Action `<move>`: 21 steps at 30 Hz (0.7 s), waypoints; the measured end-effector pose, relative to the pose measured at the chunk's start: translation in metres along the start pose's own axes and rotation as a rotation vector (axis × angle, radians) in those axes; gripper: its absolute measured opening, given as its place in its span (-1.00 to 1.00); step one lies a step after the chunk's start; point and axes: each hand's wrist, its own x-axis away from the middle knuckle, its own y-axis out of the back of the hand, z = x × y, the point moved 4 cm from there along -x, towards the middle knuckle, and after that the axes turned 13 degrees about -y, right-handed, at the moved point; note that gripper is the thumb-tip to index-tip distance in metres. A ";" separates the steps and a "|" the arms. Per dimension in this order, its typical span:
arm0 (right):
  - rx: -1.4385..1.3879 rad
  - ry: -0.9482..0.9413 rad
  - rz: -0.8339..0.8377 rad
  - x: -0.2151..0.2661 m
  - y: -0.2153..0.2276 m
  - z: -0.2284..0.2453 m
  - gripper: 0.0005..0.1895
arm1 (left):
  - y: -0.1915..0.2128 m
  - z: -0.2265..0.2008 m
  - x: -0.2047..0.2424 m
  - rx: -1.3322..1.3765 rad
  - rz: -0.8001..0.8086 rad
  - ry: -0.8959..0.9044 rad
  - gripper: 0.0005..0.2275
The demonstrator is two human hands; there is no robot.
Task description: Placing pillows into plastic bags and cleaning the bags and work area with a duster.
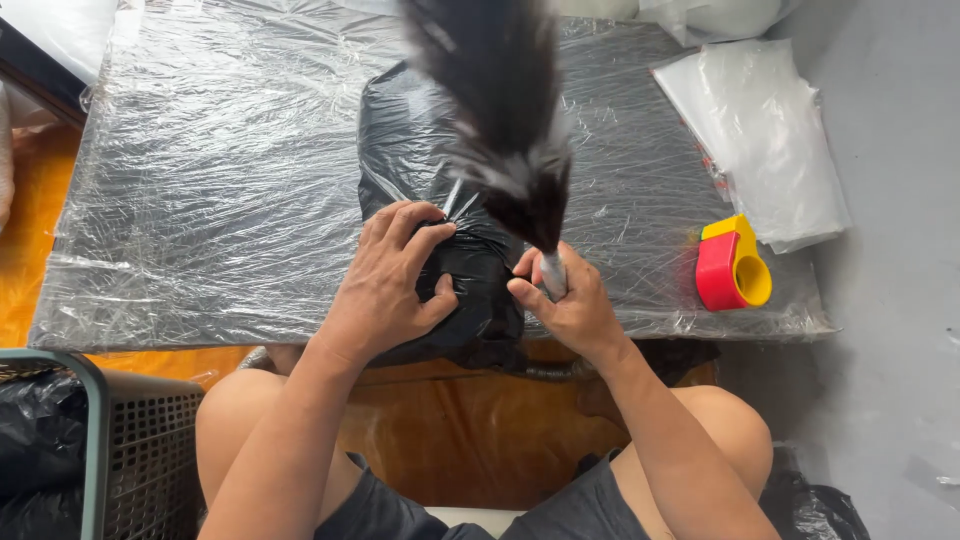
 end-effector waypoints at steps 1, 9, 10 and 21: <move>0.066 0.038 0.038 0.001 0.003 0.004 -0.64 | 0.001 0.000 0.000 0.001 0.012 -0.007 -0.55; 0.632 -0.463 0.004 -0.009 0.055 -0.038 -0.38 | 0.014 0.000 0.002 -0.019 0.006 0.000 -0.59; 0.702 -0.696 -0.033 -0.012 0.066 -0.056 -0.34 | 0.013 0.001 0.004 0.013 0.001 0.005 -0.60; 0.637 -0.643 -0.051 -0.008 0.048 -0.039 -0.53 | 0.015 0.006 0.009 0.001 0.002 0.056 -0.65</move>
